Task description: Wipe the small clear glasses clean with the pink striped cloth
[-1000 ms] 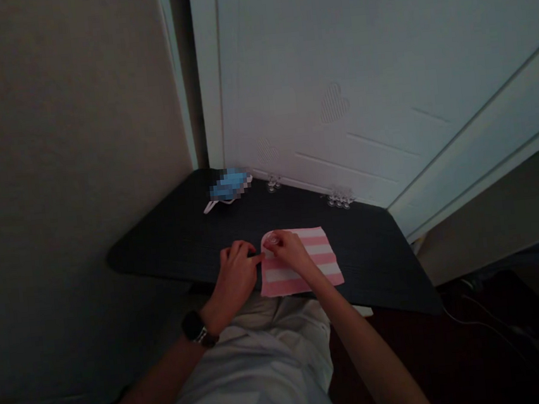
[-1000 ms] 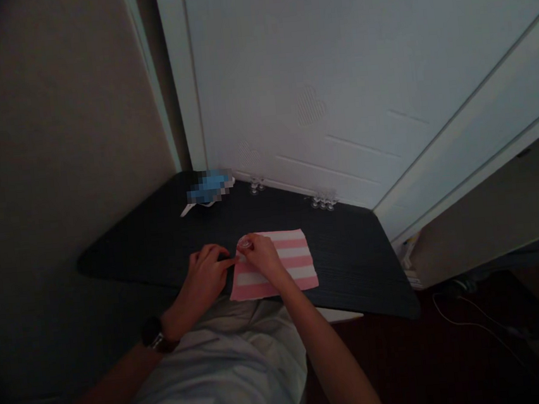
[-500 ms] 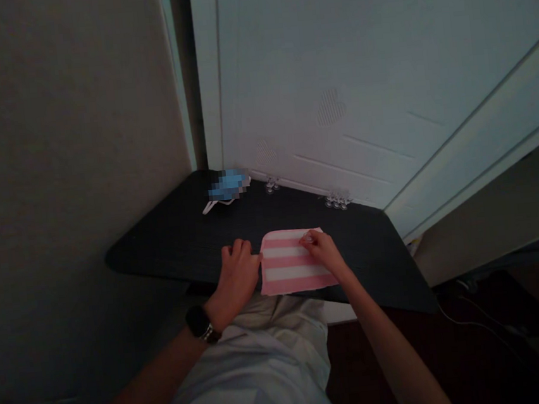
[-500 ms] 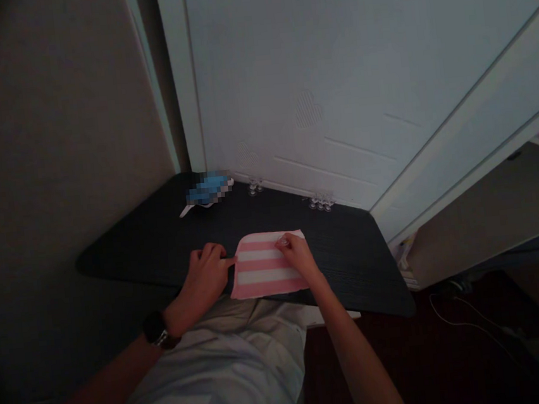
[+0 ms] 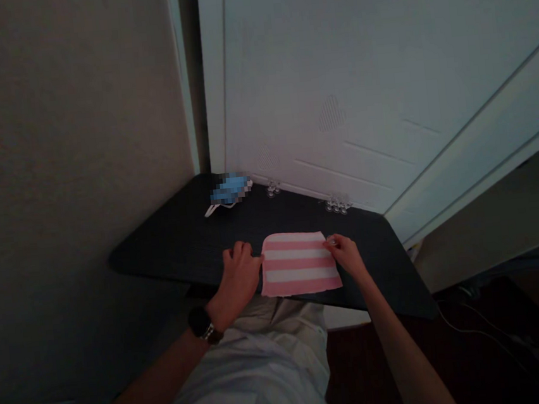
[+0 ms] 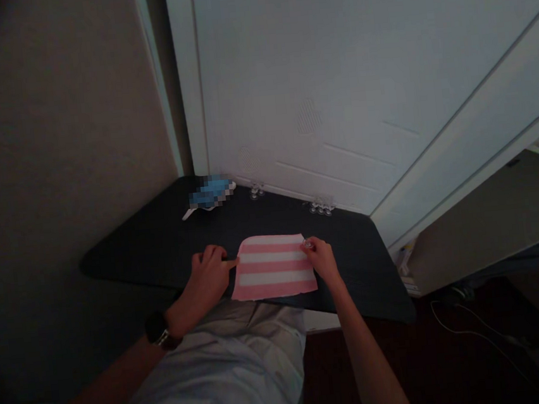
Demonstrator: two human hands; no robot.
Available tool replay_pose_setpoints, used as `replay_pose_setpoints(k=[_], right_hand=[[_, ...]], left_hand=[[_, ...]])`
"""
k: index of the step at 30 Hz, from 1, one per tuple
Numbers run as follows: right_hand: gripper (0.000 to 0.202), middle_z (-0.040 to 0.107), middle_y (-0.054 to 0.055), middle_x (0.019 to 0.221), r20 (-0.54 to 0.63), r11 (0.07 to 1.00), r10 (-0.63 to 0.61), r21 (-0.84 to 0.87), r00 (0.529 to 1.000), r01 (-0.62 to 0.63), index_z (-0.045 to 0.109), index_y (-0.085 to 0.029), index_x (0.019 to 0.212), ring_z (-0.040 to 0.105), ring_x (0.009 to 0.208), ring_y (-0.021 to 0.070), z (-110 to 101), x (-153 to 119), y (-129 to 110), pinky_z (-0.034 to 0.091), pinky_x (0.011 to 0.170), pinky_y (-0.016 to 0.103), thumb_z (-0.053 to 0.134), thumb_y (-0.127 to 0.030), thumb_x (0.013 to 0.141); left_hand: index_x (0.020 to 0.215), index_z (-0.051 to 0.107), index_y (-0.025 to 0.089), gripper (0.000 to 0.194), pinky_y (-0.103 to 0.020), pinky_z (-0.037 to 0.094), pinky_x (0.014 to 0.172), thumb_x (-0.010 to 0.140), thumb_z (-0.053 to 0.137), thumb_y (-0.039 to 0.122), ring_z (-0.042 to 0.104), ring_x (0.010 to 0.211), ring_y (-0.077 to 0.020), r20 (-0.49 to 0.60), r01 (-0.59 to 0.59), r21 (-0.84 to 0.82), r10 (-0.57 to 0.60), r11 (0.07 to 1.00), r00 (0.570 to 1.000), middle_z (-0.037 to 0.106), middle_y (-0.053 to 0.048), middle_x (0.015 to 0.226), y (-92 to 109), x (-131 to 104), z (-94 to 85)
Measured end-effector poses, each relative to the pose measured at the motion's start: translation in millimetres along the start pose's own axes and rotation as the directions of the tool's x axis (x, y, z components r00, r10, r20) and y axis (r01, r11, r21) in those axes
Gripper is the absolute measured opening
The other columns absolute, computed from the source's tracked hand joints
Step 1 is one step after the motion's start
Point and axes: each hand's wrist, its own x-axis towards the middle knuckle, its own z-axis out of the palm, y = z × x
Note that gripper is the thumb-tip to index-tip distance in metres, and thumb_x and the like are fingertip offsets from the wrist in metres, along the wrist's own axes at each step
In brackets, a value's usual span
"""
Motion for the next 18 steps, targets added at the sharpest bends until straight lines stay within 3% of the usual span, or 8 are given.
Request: replay_pose_setpoints(k=[5,10,18], right_hand=[[0.019,0.057,-0.001,0.06,0.091,0.994,-0.078,0.088,0.993,0.07,0.06,-0.018,0.071,0.052,0.055,0.0124,27.1,-12.3,-43.1,0.036,0.052,0.021,0.051,-0.032,0.08],[0.018,0.059,-0.002,0.065,0.161,0.977,-0.158,0.171,0.974,0.13,0.058,-0.018,0.071,0.052,0.056,0.0113,64.6,-17.9,-80.9,0.039,0.054,0.02,0.05,-0.029,0.083],[0.01,0.065,0.002,0.072,0.169,0.983,-0.165,0.105,0.972,0.149,0.061,-0.019,0.075,0.055,0.066,0.0141,92.6,-13.2,-101.7,0.037,0.061,0.022,0.054,-0.022,0.081]], left_hand=[[0.107,0.064,0.026,0.04,-0.043,0.03,0.077,0.079,0.044,0.006,0.041,0.104,-0.0296,-0.015,0.017,-0.062,-0.018,0.998,1.0,0.056,-0.013,0.107,-1.7,-3.9,-1.6],[0.101,0.067,0.029,0.039,-0.044,0.03,0.08,0.079,0.045,0.006,0.041,0.109,-0.0287,-0.021,-0.029,-0.124,0.027,0.992,0.999,0.056,-0.011,0.11,-4.0,-15.3,-0.3],[0.097,0.069,0.026,0.034,-0.044,0.031,0.081,0.079,0.048,0.007,0.042,0.108,-0.0282,-0.028,-0.032,-0.134,0.028,0.99,0.999,0.058,-0.01,0.107,-2.9,-17.8,1.6]])
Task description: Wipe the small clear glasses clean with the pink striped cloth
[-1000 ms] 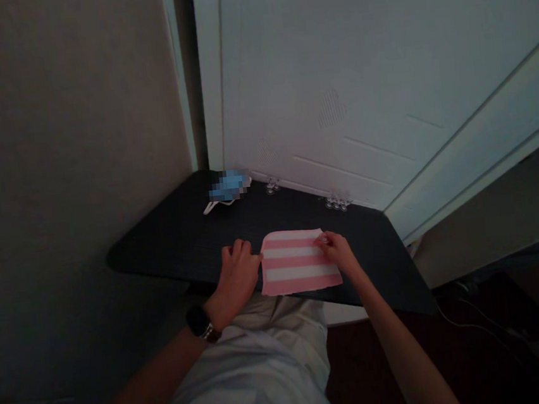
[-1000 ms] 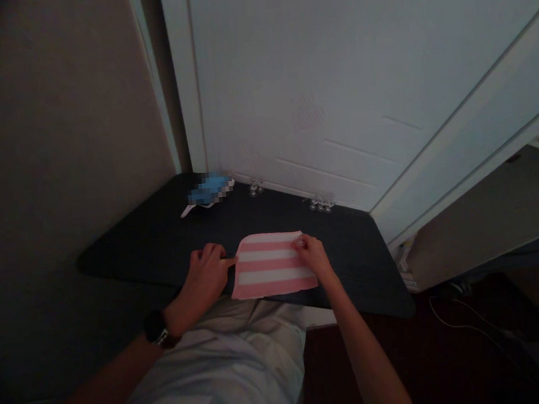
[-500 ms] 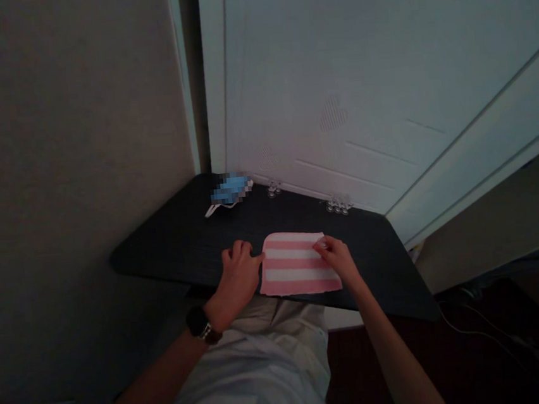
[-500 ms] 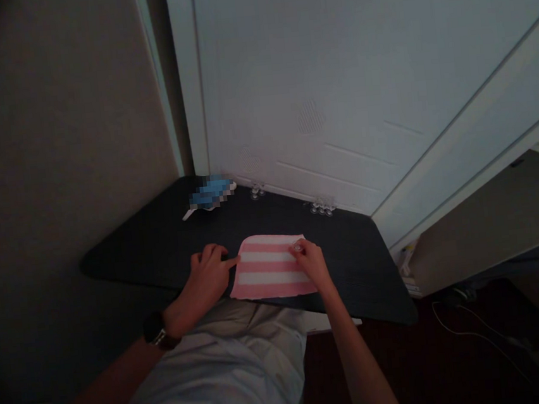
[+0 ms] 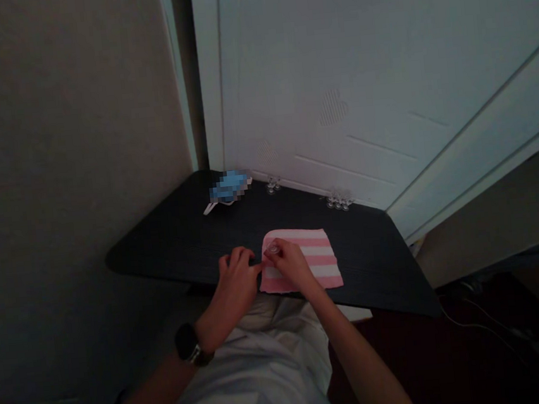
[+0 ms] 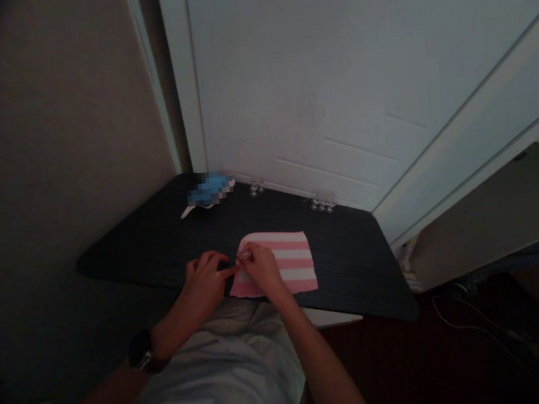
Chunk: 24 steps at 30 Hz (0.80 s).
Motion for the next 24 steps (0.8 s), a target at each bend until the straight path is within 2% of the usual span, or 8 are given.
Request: replay_pose_setpoints(k=[4,7,9,12,15,17,20,24], right_hand=[[0.009,0.066,0.003,0.075,-0.01,0.999,0.012,-0.043,1.0,-0.012,0.062,-0.018,0.078,0.056,0.068,0.0153,3.9,-0.9,1.0,0.036,0.063,0.024,0.054,-0.022,0.081],[0.01,0.066,0.003,0.074,-0.018,0.999,0.018,-0.049,1.0,-0.019,0.061,-0.018,0.077,0.056,0.067,0.0148,-2.4,-4.0,9.3,0.037,0.062,0.023,0.053,-0.023,0.081],[0.011,0.065,0.003,0.071,-0.037,0.998,0.036,-0.047,0.999,-0.038,0.06,-0.018,0.075,0.056,0.065,0.0144,-16.2,-10.5,22.3,0.037,0.061,0.023,0.052,-0.023,0.081],[0.015,0.062,0.002,0.065,-0.106,0.994,0.092,-0.052,0.99,-0.098,0.059,-0.017,0.073,0.055,0.06,0.0149,-50.1,-28.5,52.5,0.037,0.056,0.023,0.05,-0.027,0.08],[0.02,0.062,0.004,0.066,-0.204,0.984,0.155,-0.06,0.966,-0.171,0.059,-0.017,0.074,0.056,0.059,0.0167,-84.1,-48.8,83.2,0.038,0.055,0.025,0.048,-0.032,0.08],[0.021,0.063,0.005,0.066,-0.244,0.978,0.182,-0.057,0.953,-0.202,0.06,-0.018,0.074,0.057,0.059,0.0177,-97.6,-57.7,96.5,0.039,0.055,0.026,0.048,-0.034,0.079],[0.022,0.064,0.005,0.068,-0.277,0.975,0.198,-0.045,0.94,-0.219,0.06,-0.018,0.075,0.058,0.06,0.0185,-102.2,-61.6,103.2,0.04,0.057,0.027,0.048,-0.036,0.078],[0.022,0.064,0.005,0.068,-0.304,0.975,0.206,-0.015,0.93,-0.22,0.059,-0.018,0.074,0.058,0.062,0.0187,-95.2,-58.2,94.6,0.039,0.057,0.027,0.049,-0.037,0.079]], left_hand=[[0.092,0.07,0.022,0.029,-0.043,0.031,0.08,0.08,0.047,0.008,0.043,0.105,-0.0286,0.005,-0.002,0.043,0.002,0.999,1.0,0.058,-0.012,0.104,3.8,0.9,-1.7],[0.092,0.07,0.021,0.029,-0.043,0.031,0.079,0.08,0.046,0.009,0.043,0.104,-0.0291,0.019,-0.002,0.081,0.001,0.997,1.0,0.057,-0.013,0.101,6.1,1.4,-4.0],[0.094,0.07,0.022,0.031,-0.044,0.03,0.078,0.08,0.046,0.008,0.043,0.102,-0.0291,0.03,0.001,0.089,-0.004,0.996,1.0,0.057,-0.013,0.1,6.3,1.2,-5.4],[0.099,0.068,0.026,0.035,-0.044,0.029,0.077,0.079,0.046,0.007,0.043,0.1,-0.029,0.045,-0.001,0.079,-0.002,0.997,0.999,0.057,-0.013,0.099,5.2,0.0,-6.3],[0.099,0.068,0.025,0.034,-0.043,0.029,0.078,0.079,0.046,0.007,0.043,0.101,-0.0286,0.046,-0.012,0.064,0.009,0.998,0.999,0.057,-0.013,0.099,4.4,-0.7,-5.5],[0.097,0.069,0.024,0.034,-0.043,0.029,0.078,0.079,0.046,0.007,0.043,0.101,-0.0285,0.039,-0.008,0.062,0.006,0.998,0.999,0.057,-0.013,0.099,4.6,-0.4,-4.7],[0.096,0.069,0.023,0.033,-0.043,0.029,0.078,0.079,0.045,0.007,0.044,0.101,-0.0287,0.036,-0.004,0.062,0.002,0.998,0.999,0.057,-0.013,0.099,4.8,0.4,-4.0],[0.096,0.069,0.024,0.034,-0.044,0.029,0.079,0.078,0.046,0.006,0.044,0.101,-0.028,0.025,-0.009,0.042,0.008,0.999,1.0,0.057,-0.012,0.099,2.9,1.9,-1.8]])
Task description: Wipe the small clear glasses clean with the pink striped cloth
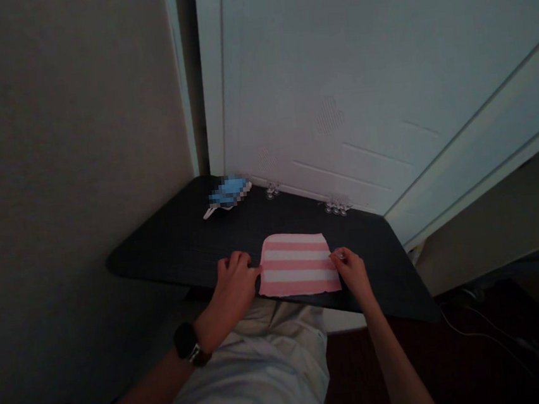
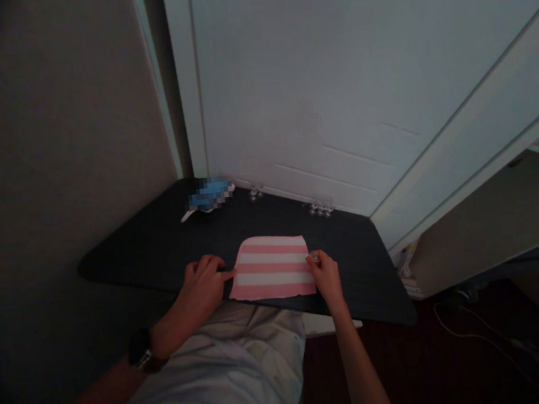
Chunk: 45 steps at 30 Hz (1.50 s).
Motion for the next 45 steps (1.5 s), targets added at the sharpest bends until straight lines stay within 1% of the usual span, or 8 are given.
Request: replay_pose_setpoints(k=[5,13,18,24,31,40,42,45], right_hand=[[0.02,0.057,0.0,0.06,0.086,0.994,-0.034,0.102,0.996,0.025,0.057,-0.019,0.073,0.053,0.054,0.0146,20.5,-8.3,-32.7,0.038,0.052,0.024,0.048,-0.035,0.081],[0.015,0.061,-0.001,0.067,0.237,0.975,-0.147,0.2,0.961,0.099,0.056,-0.02,0.072,0.056,0.06,0.013,74.0,-14.9,-92.2,0.04,0.055,0.021,0.05,-0.029,0.082],[0.011,0.064,0.0,0.069,0.245,0.981,-0.156,0.154,0.957,0.12,0.055,-0.02,0.071,0.057,0.065,0.0141,94.0,-19.6,-100.5,0.038,0.059,0.022,0.053,-0.023,0.081],[0.011,0.065,0.001,0.073,0.237,0.986,-0.148,0.11,0.96,0.125,0.053,-0.021,0.076,0.058,0.067,0.0149,98.7,-26.3,-99.8,0.038,0.061,0.022,0.048,-0.025,0.085],[0.013,0.064,0.001,0.071,0.228,0.989,-0.14,0.088,0.963,0.123,0.054,-0.021,0.074,0.058,0.066,0.0155,84.6,-26.6,-91.6,0.036,0.06,0.023,0.049,-0.027,0.084],[0.024,0.064,0.007,0.074,0.029,0.999,0.026,0.017,0.999,-0.027,0.057,-0.017,0.078,0.058,0.067,0.0192,-3.4,-32.4,-9.4,0.039,0.063,0.027,0.048,-0.038,0.083],[0.025,0.065,0.007,0.075,-0.006,0.999,0.047,0.015,0.999,-0.047,0.058,-0.016,0.078,0.058,0.068,0.0196,-10.3,-31.8,-1.6,0.039,0.063,0.027,0.048,-0.039,0.082],[0.025,0.064,0.005,0.073,-0.017,0.998,0.049,0.033,0.999,-0.049,0.058,-0.017,0.075,0.057,0.066,0.0184,-2.5,-29.8,-9.0,0.038,0.062,0.027,0.048,-0.039,0.082]], left_hand=[[0.098,0.069,0.027,0.035,-0.042,0.031,0.079,0.078,0.048,0.007,0.045,0.102,-0.0265,-0.013,0.002,-0.086,-0.003,0.996,1.0,0.06,-0.01,0.101,-3.2,5.6,5.5],[0.097,0.069,0.024,0.034,-0.04,0.034,0.085,0.08,0.045,0.007,0.046,0.106,-0.024,-0.045,-0.014,-0.21,0.005,0.978,0.999,0.061,-0.007,0.106,-2.2,1.7,2.3],[0.088,0.071,0.021,0.028,-0.039,0.035,0.083,0.081,0.046,0.009,0.048,0.105,-0.0239,-0.021,-0.009,-0.228,0.005,0.974,1.0,0.063,-0.006,0.103,-0.7,-5.7,3.7],[0.088,0.07,0.019,0.026,-0.038,0.036,0.082,0.081,0.047,0.009,0.049,0.103,-0.0237,-0.011,-0.002,-0.217,-0.001,0.976,1.0,0.063,-0.007,0.101,4.2,-7.7,5.3],[0.095,0.071,0.026,0.033,-0.038,0.036,0.08,0.08,0.049,0.008,0.047,0.104,-0.0243,-0.011,0.066,-0.193,-0.07,0.979,0.998,0.06,-0.007,0.104,2.2,-12.0,2.0],[0.096,0.072,0.029,0.036,-0.035,0.034,0.076,0.079,0.049,0.007,0.047,0.098,-0.0232,0.024,0.113,-0.198,-0.11,0.974,0.994,0.059,-0.006,0.097,0.4,-9.4,4.8],[0.096,0.072,0.029,0.036,-0.035,0.034,0.075,0.079,0.049,0.007,0.047,0.097,-0.0231,0.019,0.107,-0.2,-0.105,0.974,0.994,0.059,-0.006,0.095,1.4,-9.6,5.0],[0.096,0.072,0.029,0.035,-0.035,0.034,0.073,0.079,0.049,0.007,0.047,0.094,-0.0231,0.01,0.106,-0.196,-0.106,0.975,0.994,0.059,-0.006,0.092,2.9,-10.2,3.5]])
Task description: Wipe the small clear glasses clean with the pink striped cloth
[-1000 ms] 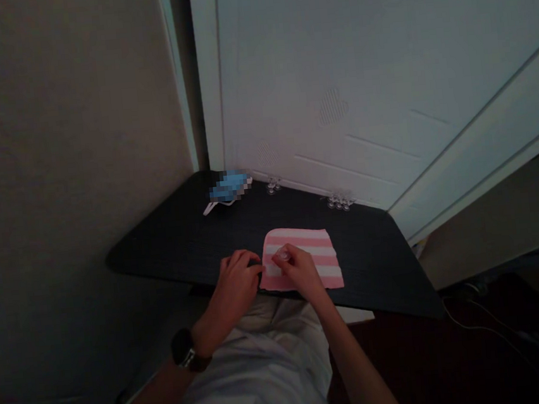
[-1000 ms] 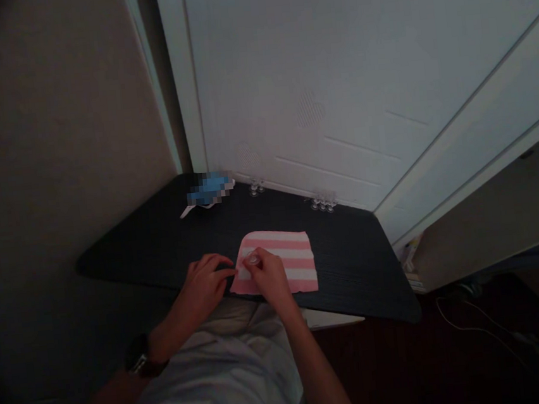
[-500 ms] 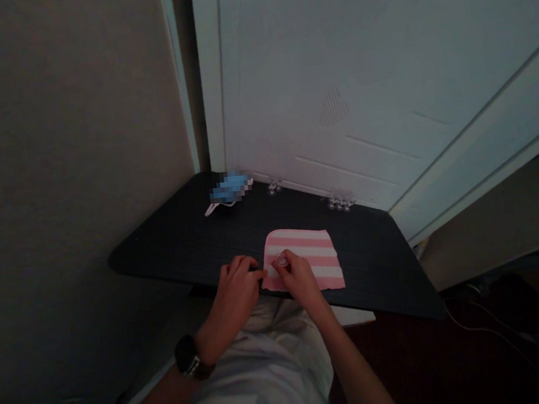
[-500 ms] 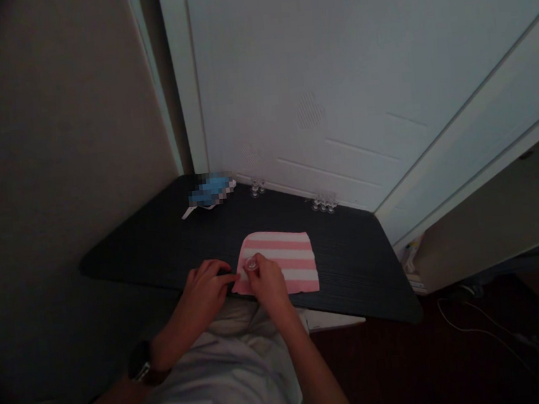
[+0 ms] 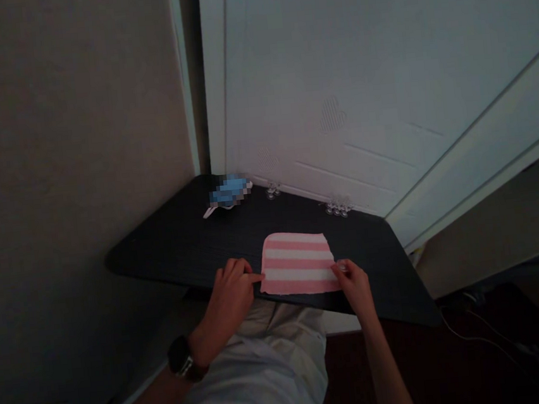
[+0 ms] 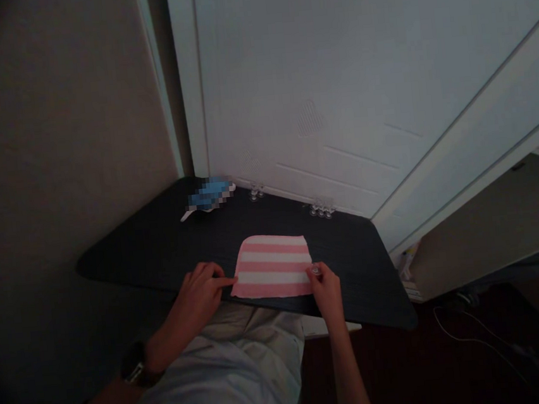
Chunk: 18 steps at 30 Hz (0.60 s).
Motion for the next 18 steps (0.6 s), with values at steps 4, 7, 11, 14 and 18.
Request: replay_pose_setpoints(k=[4,7,11,14,18], right_hand=[[0.023,0.059,0.0,0.065,0.06,0.997,-0.048,0.058,0.997,0.044,0.056,-0.018,0.072,0.053,0.061,0.0146,31.5,-2.7,-36.2,0.037,0.058,0.023,0.049,-0.038,0.082],[0.021,0.054,-0.003,0.062,0.157,0.982,-0.136,0.151,0.978,0.113,0.052,-0.019,0.068,0.05,0.059,0.0125,55.5,-8.3,-67.8,0.034,0.055,0.022,0.05,-0.033,0.083],[0.018,0.053,-0.003,0.06,0.237,0.968,-0.178,0.214,0.955,0.127,0.05,-0.02,0.066,0.049,0.056,0.0116,77.9,-16.7,-91.2,0.032,0.052,0.021,0.051,-0.028,0.082],[0.015,0.057,-0.002,0.062,0.266,0.974,-0.181,0.181,0.947,0.135,0.052,-0.02,0.069,0.052,0.058,0.0122,87.6,-22.5,-92.6,0.033,0.053,0.021,0.049,-0.023,0.083],[0.013,0.063,0.0,0.068,0.265,0.977,-0.198,0.129,0.944,0.168,0.053,-0.02,0.074,0.057,0.063,0.014,92.7,-27.4,-90.9,0.035,0.056,0.022,0.046,-0.023,0.085]], left_hand=[[0.093,0.072,0.027,0.031,-0.035,0.035,0.072,0.08,0.05,0.009,0.047,0.093,-0.0234,0.002,-0.008,0.011,0.008,1.0,1.0,0.059,-0.006,0.091,3.3,-0.7,-4.3],[0.091,0.072,0.025,0.03,-0.035,0.035,0.074,0.079,0.051,0.007,0.046,0.096,-0.0235,0.008,-0.038,0.0,0.038,0.999,0.999,0.059,-0.006,0.095,4.8,-1.3,-7.2],[0.087,0.072,0.025,0.028,-0.035,0.036,0.076,0.08,0.052,0.008,0.046,0.099,-0.0236,0.029,-0.066,-0.023,0.067,0.998,0.997,0.059,-0.006,0.097,4.7,-3.2,-7.4],[0.083,0.072,0.024,0.025,-0.035,0.037,0.076,0.081,0.052,0.009,0.047,0.098,-0.0236,0.06,-0.068,-0.018,0.069,0.998,0.996,0.06,-0.005,0.095,5.8,-5.3,-6.5],[0.085,0.072,0.025,0.025,-0.036,0.036,0.075,0.082,0.052,0.011,0.047,0.096,-0.0236,0.063,-0.052,0.008,0.051,0.999,0.997,0.06,-0.006,0.093,8.9,-7.9,-7.8]])
